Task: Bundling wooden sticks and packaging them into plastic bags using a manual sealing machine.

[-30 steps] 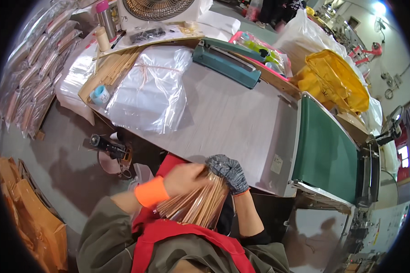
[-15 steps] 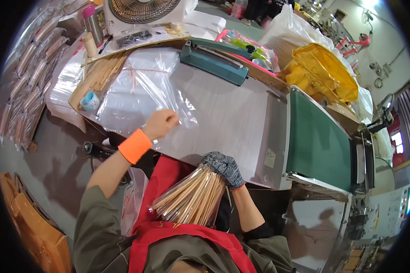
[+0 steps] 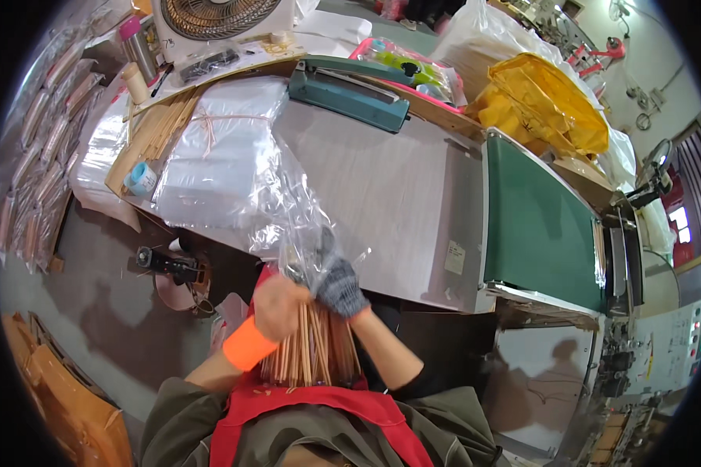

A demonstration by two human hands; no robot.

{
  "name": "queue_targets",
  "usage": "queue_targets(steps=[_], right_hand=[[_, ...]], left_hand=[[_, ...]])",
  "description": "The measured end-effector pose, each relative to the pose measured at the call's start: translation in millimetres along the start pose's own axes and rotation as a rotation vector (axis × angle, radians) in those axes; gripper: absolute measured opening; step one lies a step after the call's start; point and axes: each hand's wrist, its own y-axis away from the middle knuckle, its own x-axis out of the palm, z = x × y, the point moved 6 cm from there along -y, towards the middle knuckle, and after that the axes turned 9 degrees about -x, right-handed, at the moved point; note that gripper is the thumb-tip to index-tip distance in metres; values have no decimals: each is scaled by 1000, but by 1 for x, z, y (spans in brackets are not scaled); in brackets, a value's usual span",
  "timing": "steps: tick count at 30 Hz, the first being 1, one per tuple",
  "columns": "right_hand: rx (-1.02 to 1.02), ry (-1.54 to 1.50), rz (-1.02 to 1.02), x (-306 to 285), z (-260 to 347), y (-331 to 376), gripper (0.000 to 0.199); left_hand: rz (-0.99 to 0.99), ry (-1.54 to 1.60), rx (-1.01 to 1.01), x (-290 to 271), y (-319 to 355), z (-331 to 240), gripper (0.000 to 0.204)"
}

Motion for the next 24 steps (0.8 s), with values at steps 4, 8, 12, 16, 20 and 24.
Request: queue_targets(steps=[4, 8, 12, 16, 20, 24], right_hand=[[115, -524, -266, 5, 29, 113, 77], [300, -849, -194, 34, -22, 231, 71], [298, 201, -387, 30, -58, 252, 60], [-3, 272, -716, -11, -2, 160, 41], [-58, 436, -412, 48, -19, 178, 20], [-130, 508, 221, 69, 14, 197, 15]], left_hand=[[272, -14, 58, -17, 46, -20, 14], [344, 93, -384, -21, 71, 4, 19], [195, -1, -381, 2, 44, -1, 15], [300, -44, -133, 25, 19, 11, 14], [688, -166, 32, -10, 82, 29, 14], [884, -11, 142, -35, 128, 2, 17]])
